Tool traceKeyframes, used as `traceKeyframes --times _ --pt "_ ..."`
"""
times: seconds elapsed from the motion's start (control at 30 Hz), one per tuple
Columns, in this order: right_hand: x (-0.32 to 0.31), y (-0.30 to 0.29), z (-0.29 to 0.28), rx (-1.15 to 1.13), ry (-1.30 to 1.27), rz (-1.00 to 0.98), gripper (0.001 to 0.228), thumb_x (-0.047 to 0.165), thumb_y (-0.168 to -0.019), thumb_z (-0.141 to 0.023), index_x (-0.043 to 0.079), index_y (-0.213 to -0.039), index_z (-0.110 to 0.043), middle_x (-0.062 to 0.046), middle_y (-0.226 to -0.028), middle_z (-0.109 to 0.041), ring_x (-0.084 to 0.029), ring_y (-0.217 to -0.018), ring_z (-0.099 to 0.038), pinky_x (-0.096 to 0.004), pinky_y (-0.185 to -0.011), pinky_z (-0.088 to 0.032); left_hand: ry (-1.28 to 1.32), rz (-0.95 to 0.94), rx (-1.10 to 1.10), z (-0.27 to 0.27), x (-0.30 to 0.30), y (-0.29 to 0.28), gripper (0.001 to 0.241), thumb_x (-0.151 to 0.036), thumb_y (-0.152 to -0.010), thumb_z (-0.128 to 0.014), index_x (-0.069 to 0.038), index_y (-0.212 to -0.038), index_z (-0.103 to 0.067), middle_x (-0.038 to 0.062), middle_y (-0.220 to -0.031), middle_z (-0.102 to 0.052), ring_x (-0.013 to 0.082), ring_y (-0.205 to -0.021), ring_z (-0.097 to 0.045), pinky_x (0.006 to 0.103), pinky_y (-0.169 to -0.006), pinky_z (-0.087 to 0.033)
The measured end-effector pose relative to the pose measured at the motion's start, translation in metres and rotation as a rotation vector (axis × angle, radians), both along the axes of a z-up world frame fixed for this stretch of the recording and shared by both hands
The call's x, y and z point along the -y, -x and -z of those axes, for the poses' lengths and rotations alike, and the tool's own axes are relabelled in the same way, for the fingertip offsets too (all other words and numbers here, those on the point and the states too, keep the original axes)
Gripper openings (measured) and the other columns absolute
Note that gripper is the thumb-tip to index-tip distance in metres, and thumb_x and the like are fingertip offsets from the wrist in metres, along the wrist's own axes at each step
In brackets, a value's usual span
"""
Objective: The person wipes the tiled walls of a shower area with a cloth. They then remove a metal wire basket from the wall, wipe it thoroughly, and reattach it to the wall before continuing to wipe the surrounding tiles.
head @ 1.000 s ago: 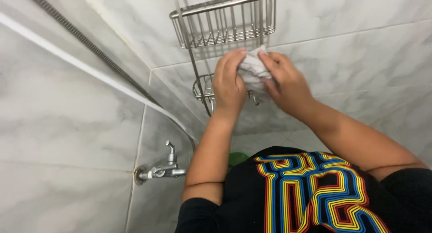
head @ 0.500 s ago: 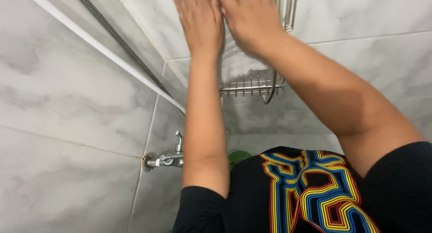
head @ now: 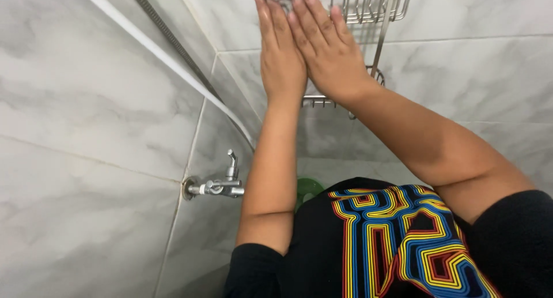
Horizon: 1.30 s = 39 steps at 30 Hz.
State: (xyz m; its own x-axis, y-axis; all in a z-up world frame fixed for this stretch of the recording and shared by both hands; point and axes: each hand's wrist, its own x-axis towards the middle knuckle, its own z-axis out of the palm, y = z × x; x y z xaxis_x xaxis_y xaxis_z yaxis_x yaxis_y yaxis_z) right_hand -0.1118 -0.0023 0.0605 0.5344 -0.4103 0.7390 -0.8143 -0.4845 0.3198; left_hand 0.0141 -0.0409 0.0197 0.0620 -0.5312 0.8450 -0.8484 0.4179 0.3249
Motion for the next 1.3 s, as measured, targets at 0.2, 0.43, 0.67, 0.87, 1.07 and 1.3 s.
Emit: traceKeyframes --times 0.2,0.43,0.67,0.87,1.07,1.3 --pt "-0.016 -0.001 0.015 -0.093 0.171 0.168 0.053 0.029 -0.112 -0.056 0.012 -0.161 -0.047 -0.004 -0.169 -0.037 -0.019 -0.159 -0.022 -0.042 -0.131 -0.003 -0.054 0.027 -0.035 0.033 -0.026 -0.006 0.067 -0.006 -0.106 -0.058 -0.010 -0.162 -0.022 0.020 -0.170 -0.028 0.0373 -0.153 -0.049 0.0397 -0.116 -0.054" --pt "-0.053 0.028 -0.007 0.620 -0.248 -0.540 0.018 0.003 -0.100 -0.054 -0.008 -0.114 -0.054 -0.025 -0.111 -0.057 -0.041 -0.099 -0.053 -0.053 -0.100 -0.040 -0.119 0.916 -0.214 -0.059 -0.122 -0.001 0.043 -0.017 -0.111 -0.047 -0.005 -0.152 -0.047 0.009 -0.159 -0.050 0.0272 -0.153 -0.052 0.0403 -0.136 -0.042" --pt "-0.094 0.073 -0.015 0.545 -0.293 -0.200 0.009 -0.005 -0.096 -0.062 -0.006 -0.092 -0.070 -0.030 -0.095 -0.062 -0.051 -0.089 -0.049 -0.066 -0.125 -0.023 -0.091 0.454 -0.423 0.015 -0.101 0.008 0.029 -0.005 -0.102 -0.043 -0.008 -0.124 -0.061 0.006 -0.119 -0.070 0.0247 -0.112 -0.065 0.0375 -0.107 -0.046" --pt "-0.072 0.054 0.066 0.043 -0.200 -0.010 0.060 0.018 -0.079 -0.064 0.015 -0.139 -0.063 -0.006 -0.122 -0.065 -0.026 -0.107 -0.065 -0.050 -0.099 -0.034 0.237 0.240 -0.438 0.083 -0.078 0.016 0.044 -0.032 -0.111 -0.034 -0.003 -0.136 -0.054 0.026 -0.157 -0.033 0.0414 -0.146 -0.036 0.0509 -0.121 -0.026" --pt "-0.058 0.022 0.066 0.190 -0.021 -0.064 0.038 0.003 -0.093 -0.052 0.010 -0.129 -0.062 -0.010 -0.113 -0.066 -0.034 -0.128 -0.064 -0.073 -0.107 -0.015 0.110 0.203 -0.330 0.089 -0.074 0.013 0.066 -0.051 -0.109 -0.018 -0.012 -0.128 -0.069 0.018 -0.140 -0.048 0.0438 -0.142 -0.033 0.0571 -0.121 -0.019" --pt "-0.052 0.040 0.088 0.232 0.112 -0.133 0.032 0.006 -0.105 -0.051 0.019 -0.128 -0.070 -0.004 -0.126 -0.073 -0.027 -0.138 -0.062 -0.065 -0.122 -0.003 0.106 0.174 -0.320 0.085 -0.075 0.013 0.073 -0.054 -0.110 -0.014 -0.007 -0.142 -0.059 0.017 -0.130 -0.049 0.0447 -0.141 -0.036 0.0566 -0.121 -0.020"
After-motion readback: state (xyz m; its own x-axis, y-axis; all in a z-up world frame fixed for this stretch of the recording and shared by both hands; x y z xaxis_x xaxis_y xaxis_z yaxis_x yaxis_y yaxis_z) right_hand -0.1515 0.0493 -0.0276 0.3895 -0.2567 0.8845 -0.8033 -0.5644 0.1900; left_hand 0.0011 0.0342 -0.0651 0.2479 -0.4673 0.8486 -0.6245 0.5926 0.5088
